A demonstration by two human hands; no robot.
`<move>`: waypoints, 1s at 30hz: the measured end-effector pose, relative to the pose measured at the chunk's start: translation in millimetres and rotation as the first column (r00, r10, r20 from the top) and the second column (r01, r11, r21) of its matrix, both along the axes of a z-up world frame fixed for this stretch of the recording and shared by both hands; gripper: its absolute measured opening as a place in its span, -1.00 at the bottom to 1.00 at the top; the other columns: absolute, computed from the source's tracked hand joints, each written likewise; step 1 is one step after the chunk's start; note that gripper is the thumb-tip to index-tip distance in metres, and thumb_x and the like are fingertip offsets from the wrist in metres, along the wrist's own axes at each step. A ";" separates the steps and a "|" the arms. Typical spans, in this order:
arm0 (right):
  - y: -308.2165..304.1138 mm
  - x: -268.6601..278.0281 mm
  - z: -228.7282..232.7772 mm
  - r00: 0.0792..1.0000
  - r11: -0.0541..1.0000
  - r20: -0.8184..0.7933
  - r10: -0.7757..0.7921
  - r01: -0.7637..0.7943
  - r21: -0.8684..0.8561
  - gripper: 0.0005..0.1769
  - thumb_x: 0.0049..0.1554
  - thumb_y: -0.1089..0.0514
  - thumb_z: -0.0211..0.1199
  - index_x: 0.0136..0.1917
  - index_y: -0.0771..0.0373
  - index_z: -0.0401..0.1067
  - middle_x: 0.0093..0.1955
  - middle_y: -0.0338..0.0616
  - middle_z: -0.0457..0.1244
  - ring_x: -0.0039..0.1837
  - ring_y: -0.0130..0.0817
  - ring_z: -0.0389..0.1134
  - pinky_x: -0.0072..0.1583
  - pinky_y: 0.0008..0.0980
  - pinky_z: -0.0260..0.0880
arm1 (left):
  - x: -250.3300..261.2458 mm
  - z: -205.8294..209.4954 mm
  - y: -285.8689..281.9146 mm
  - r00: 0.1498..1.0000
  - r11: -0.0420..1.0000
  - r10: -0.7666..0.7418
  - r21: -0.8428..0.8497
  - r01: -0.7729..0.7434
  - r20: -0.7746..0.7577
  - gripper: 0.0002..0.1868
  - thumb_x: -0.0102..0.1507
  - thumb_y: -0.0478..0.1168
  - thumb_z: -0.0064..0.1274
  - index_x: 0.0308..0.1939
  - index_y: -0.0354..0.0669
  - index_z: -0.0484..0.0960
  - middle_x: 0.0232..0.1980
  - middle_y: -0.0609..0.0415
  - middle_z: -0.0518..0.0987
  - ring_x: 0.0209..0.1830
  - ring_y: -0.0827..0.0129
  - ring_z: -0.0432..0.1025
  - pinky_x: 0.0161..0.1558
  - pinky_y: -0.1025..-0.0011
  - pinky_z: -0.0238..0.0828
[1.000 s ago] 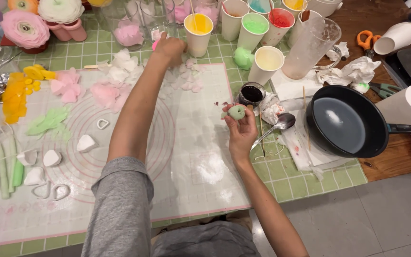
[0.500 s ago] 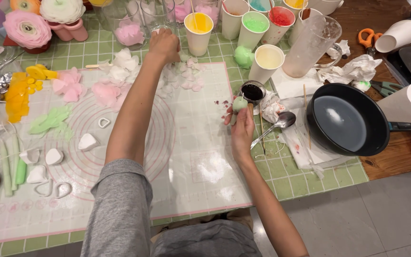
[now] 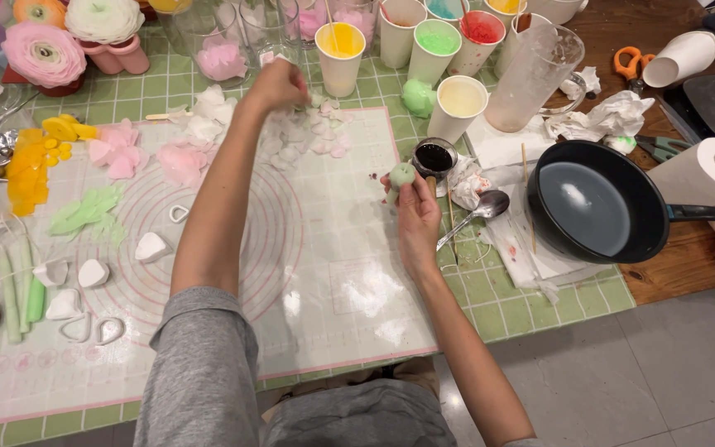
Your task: Assembling decorative wax components and petals into a small green candle base.
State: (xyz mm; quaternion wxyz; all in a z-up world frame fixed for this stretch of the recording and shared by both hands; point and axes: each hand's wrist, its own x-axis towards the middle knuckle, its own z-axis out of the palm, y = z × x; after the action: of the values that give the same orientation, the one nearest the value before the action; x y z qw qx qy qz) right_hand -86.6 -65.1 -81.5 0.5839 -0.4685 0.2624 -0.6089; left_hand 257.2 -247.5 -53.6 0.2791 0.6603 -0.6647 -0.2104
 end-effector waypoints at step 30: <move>-0.4 -4.0 -8.5 0.995 0.996 0.041 0.090 -0.091 0.013 -0.58 0.35 0.06 0.14 0.35 0.39 0.34 0.19 -0.13 0.36 0.22 -0.28 0.44 0.29 -0.28 0.45 | -32.8 6.5 20.9 0.807 0.976 0.160 -0.034 -0.217 -0.569 -0.75 0.08 -0.32 0.35 -0.41 -0.23 0.52 -0.41 0.11 0.62 -0.49 0.48 0.53 -0.54 0.51 0.42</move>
State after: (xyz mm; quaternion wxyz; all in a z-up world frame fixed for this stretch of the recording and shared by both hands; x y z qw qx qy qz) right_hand -90.6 -65.5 -90.0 0.6195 -0.4632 0.2335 -0.5891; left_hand 224.4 -226.5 -47.1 0.5137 0.6172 -0.4935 -0.3340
